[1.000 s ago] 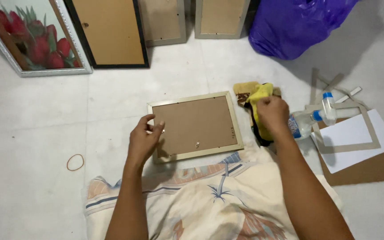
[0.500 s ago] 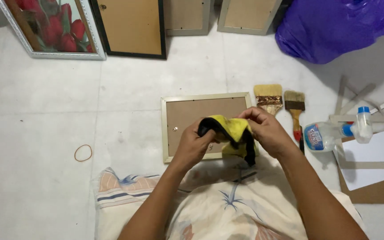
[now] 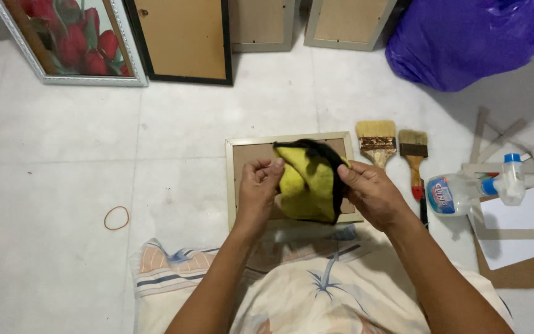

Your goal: Cleaning a picture frame using brushes and cloths

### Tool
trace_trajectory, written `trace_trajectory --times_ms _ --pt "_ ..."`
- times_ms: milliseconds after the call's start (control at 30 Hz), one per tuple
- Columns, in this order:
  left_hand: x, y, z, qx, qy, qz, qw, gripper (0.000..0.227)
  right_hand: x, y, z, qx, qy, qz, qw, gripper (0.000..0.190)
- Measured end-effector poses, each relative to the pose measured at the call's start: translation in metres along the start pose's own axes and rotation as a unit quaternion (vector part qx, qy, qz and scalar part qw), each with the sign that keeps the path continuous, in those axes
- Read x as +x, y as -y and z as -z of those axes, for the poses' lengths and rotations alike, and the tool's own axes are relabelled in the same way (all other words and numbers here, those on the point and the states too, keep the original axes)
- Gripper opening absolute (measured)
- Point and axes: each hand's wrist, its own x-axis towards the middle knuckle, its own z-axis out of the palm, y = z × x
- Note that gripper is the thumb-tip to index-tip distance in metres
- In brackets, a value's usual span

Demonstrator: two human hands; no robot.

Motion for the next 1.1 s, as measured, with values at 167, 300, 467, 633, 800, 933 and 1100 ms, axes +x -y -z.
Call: trace_trajectory --times_ms 167,300,467,633,800,933,1100 --pt "-0.015 0.002 -0.007 0.131 0.104 -0.043 0.985 0.057 -0.004 0.000 -0.001 0.045 0.004 0.000 0.999 0.027" --pt "-0.038 -0.024 -0.021 0.231 0.264 -0.075 0.933 0.120 -0.005 -0.007 0.005 -0.019 0.010 -0.020 1.000 0.027" --pt "-0.005 0.021 -0.003 0.324 0.205 -0.180 0.906 0.069 -0.005 -0.005 0.001 -0.092 0.030 0.017 0.995 0.014" --pt "-0.007 0.017 -0.005 0.264 0.133 -0.210 0.932 0.061 -0.006 -0.002 0.000 -0.063 -0.037 0.019 0.997 0.014" --pt "-0.005 0.027 -0.004 0.195 0.103 -0.209 0.953 0.014 0.008 -0.016 0.007 0.065 -0.072 0.011 0.995 0.023" --pt "0.000 0.005 0.005 0.127 0.045 -0.207 0.969 0.014 0.014 0.006 0.016 0.078 -0.129 0.030 0.988 0.025" --pt "0.013 -0.001 0.020 0.072 -0.020 -0.188 0.979 0.020 0.034 -0.014 0.060 0.012 -0.206 0.084 0.975 0.032"
